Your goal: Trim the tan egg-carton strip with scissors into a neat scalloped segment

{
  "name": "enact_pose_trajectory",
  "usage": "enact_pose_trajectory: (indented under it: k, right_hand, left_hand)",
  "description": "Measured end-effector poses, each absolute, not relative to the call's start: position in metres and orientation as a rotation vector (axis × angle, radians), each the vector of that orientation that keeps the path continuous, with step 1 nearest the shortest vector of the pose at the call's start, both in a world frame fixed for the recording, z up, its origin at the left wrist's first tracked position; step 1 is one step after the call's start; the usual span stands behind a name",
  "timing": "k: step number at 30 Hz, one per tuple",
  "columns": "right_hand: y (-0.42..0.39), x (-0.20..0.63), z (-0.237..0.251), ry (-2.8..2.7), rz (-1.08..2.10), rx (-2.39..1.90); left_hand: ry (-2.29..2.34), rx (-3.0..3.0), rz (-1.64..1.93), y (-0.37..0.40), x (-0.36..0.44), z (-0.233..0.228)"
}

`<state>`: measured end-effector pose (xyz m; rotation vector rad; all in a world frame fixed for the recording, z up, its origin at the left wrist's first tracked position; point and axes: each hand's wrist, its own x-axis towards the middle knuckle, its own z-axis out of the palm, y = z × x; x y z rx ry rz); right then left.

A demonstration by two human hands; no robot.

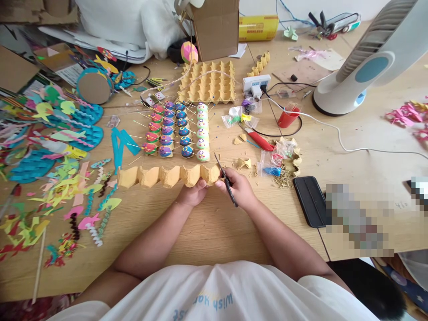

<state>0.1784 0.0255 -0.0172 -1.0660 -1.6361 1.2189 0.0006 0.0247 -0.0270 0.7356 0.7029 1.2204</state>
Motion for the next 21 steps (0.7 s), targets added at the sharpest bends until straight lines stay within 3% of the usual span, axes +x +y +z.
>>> enact_pose_trajectory:
  k: [8,21]
  right_hand:
    - [0.025,0.179,-0.025,-1.459,1.257,-1.077]
    - [0.029,0.182,-0.024,-1.268,1.729,-0.845]
  left_hand:
    - [0.692,0.771,1.193,0.025,-0.001,-0.028]
    - [0.739,0.762,1.204,0.024,-0.005,-0.052]
